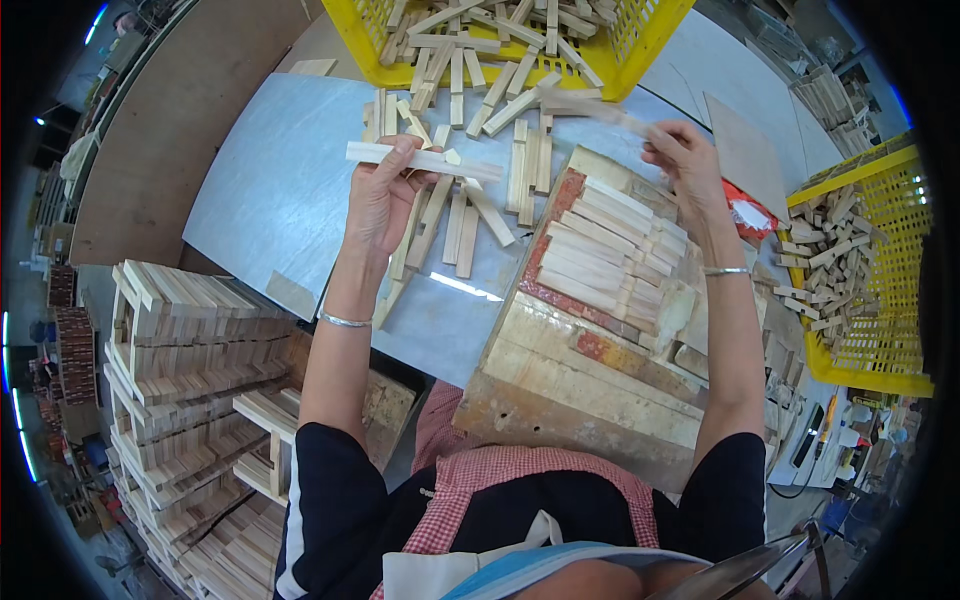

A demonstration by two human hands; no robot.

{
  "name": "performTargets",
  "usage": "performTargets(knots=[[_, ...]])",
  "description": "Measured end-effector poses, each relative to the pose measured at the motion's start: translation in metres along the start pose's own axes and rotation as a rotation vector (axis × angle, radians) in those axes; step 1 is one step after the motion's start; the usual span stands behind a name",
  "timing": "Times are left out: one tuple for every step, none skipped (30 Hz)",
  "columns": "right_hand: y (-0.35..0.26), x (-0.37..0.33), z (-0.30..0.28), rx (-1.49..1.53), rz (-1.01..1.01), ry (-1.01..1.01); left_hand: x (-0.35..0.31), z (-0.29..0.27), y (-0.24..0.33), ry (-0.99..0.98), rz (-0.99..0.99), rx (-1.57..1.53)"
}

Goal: Assembling wooden blocks using glue and a hammer.

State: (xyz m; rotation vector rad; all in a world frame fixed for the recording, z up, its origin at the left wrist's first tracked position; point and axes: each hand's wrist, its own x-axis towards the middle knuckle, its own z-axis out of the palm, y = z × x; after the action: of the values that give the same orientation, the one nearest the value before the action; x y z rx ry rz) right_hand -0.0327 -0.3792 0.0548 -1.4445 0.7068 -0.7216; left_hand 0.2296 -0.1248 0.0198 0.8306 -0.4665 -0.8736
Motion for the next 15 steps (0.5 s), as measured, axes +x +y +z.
performTargets(knots=[[-0.002, -0.012, -0.011, 0.021, 0.038, 0.075, -0.006, 0.005, -0.001, -0.007, -0.010, -0.007], [-0.004, -0.022, -0.020, 0.040, 0.077, 0.153, -0.013, 0.010, -0.001, -0.021, 0.001, 0.003], [0.005, -0.028, -0.027, 0.064, 0.043, 0.162, -0.020, 0.015, -0.001, -0.036, 0.011, 0.010], [0.005, -0.038, -0.030, 0.050, 0.051, 0.183, -0.032, 0.025, -0.001, -0.046, -0.008, -0.004], [0.006, -0.047, -0.029, 0.014, 0.092, 0.210, -0.043, 0.036, -0.002, -0.012, -0.024, 0.039], [0.007, -0.056, -0.030, -0.021, 0.134, 0.238, -0.053, 0.043, -0.006, 0.021, -0.040, 0.083], [0.016, -0.060, -0.040, -0.042, 0.094, 0.190, -0.062, 0.045, -0.010, -0.012, -0.091, 0.106], [0.022, -0.062, -0.044, -0.056, 0.099, 0.214, -0.071, 0.050, -0.018, -0.028, -0.108, 0.091], [0.027, -0.066, -0.047, -0.203, 0.101, 0.209, -0.081, 0.054, -0.026, -0.060, -0.117, 0.116], [0.031, -0.068, -0.049, -0.346, 0.104, 0.199, -0.090, 0.056, -0.033, -0.089, -0.122, 0.145], [0.034, -0.070, -0.051, -0.353, 0.108, 0.215, -0.098, 0.061, -0.040, -0.110, -0.130, 0.137], [0.036, -0.072, -0.053, -0.374, 0.085, 0.188, -0.105, 0.068, -0.047, -0.121, -0.139, 0.131], [0.039, -0.073, -0.056, -0.393, 0.060, 0.157, -0.111, 0.080, -0.051, -0.099, -0.135, 0.184], [0.043, -0.073, -0.061, -0.395, 0.061, 0.166, -0.117, 0.089, -0.055, -0.077, -0.129, 0.238], [0.047, -0.073, -0.066, -0.594, -0.008, 0.163, -0.121, 0.092, -0.060, -0.096, -0.139, 0.277]])
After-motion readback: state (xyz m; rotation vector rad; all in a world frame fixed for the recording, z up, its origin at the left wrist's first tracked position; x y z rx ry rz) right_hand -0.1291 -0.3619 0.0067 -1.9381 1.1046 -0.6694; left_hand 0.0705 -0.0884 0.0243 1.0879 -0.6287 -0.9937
